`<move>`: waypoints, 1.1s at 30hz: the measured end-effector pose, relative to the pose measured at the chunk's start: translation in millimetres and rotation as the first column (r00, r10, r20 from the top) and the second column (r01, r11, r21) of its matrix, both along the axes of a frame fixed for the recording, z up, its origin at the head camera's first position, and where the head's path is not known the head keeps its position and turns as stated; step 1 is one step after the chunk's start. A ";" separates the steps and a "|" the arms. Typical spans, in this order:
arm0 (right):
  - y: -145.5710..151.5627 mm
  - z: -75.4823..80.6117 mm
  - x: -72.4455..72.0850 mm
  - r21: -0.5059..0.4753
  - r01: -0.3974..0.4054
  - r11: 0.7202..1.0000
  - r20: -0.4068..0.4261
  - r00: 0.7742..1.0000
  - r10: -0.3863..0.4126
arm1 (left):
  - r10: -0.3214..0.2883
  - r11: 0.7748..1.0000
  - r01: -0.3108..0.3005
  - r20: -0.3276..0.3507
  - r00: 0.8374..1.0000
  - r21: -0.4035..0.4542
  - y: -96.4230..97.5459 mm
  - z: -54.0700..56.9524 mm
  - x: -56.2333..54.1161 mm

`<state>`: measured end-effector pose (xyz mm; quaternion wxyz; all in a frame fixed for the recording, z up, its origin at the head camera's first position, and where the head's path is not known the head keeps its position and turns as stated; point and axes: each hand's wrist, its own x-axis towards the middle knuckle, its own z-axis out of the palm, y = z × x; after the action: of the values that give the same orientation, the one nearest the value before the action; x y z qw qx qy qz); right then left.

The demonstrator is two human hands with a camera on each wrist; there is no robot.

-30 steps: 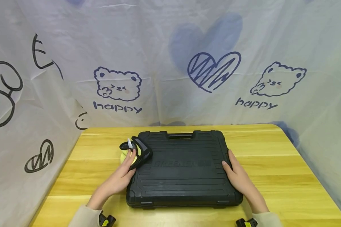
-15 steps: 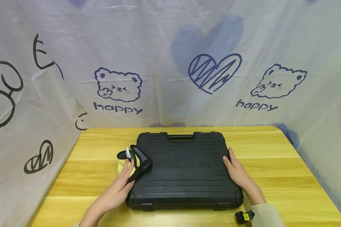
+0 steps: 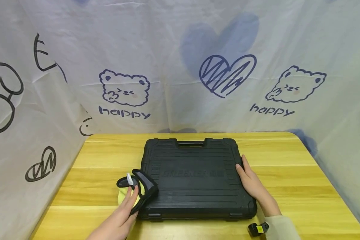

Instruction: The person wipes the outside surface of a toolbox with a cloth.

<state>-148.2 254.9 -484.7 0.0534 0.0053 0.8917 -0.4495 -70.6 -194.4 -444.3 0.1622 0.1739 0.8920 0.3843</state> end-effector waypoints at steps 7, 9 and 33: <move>1.6 -1.7 -1.1 -0.016 0.010 1.000 0.001 1.000 -0.010 | -0.064 0.997 0.059 -0.130 0.989 -0.039 -34.1 -81.2 -6.3; 2.3 -2.0 -1.6 -0.015 0.015 1.000 0.000 1.000 -0.015 | -0.068 0.996 0.062 -0.090 0.994 -0.061 -46.5 -105.9 -10.4; 1.5 -1.9 -2.0 -0.035 0.021 0.999 0.023 1.000 -0.020 | 0.232 0.966 -0.235 0.034 0.972 0.110 5.4 22.4 -19.3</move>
<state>-150.1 256.4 -486.6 0.0591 0.0186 0.8828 -0.4656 -89.9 -189.0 -421.9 0.1147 0.0727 0.8813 0.4526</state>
